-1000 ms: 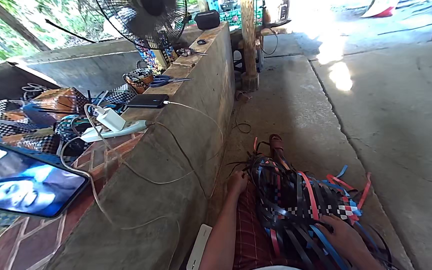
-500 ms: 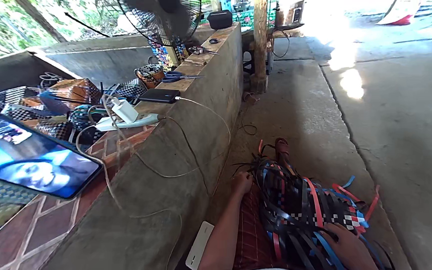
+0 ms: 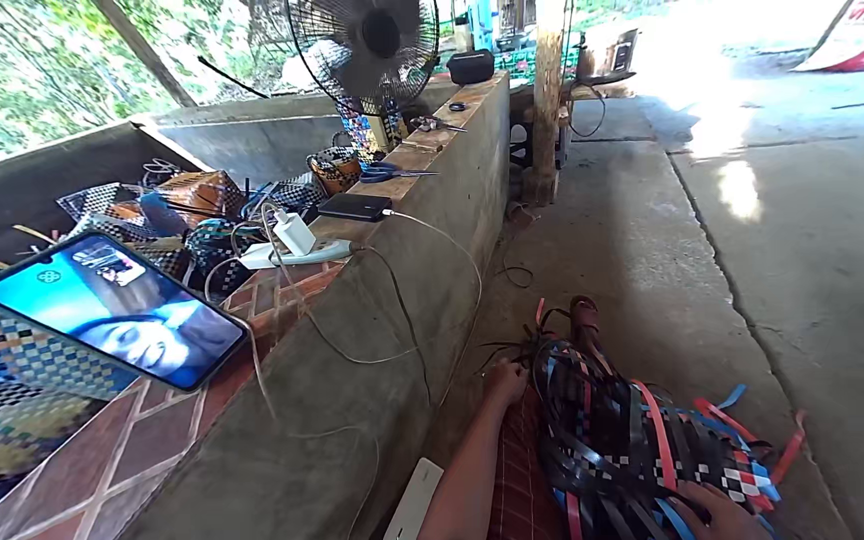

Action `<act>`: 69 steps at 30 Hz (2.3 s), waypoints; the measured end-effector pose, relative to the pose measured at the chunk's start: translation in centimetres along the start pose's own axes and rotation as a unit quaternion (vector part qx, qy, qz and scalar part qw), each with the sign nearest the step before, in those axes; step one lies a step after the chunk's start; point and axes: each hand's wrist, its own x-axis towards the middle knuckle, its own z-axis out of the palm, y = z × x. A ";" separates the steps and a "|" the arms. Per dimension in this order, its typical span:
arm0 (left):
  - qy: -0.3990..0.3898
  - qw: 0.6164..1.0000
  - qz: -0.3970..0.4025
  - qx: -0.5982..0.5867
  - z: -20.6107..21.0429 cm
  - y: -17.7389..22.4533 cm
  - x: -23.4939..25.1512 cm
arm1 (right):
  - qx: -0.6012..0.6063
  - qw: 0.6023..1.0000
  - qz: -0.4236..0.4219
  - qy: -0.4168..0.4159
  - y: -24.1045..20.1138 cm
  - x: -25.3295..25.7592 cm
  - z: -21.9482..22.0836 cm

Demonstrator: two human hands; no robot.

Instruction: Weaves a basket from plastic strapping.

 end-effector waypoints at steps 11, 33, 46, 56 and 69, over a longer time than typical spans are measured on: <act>0.030 0.999 0.004 -0.045 0.3 -0.6 -0.7 | 0.008 1.000 -0.009 0.008 -0.2 -0.3 0.1; -0.014 0.999 -0.008 0.028 0.1 0.0 0.7 | 0.013 1.000 0.015 0.008 0.1 0.0 0.5; -0.060 0.998 0.007 0.016 -0.3 -0.6 1.1 | 0.006 0.998 0.052 -0.018 -0.8 0.4 0.4; -0.030 0.999 0.015 0.002 -0.1 -0.7 0.5 | 0.008 0.999 0.048 -0.013 -0.5 0.0 0.6; -0.026 1.000 0.010 0.005 -0.3 -0.6 0.5 | 0.015 0.999 0.047 -0.012 -0.7 -0.1 0.4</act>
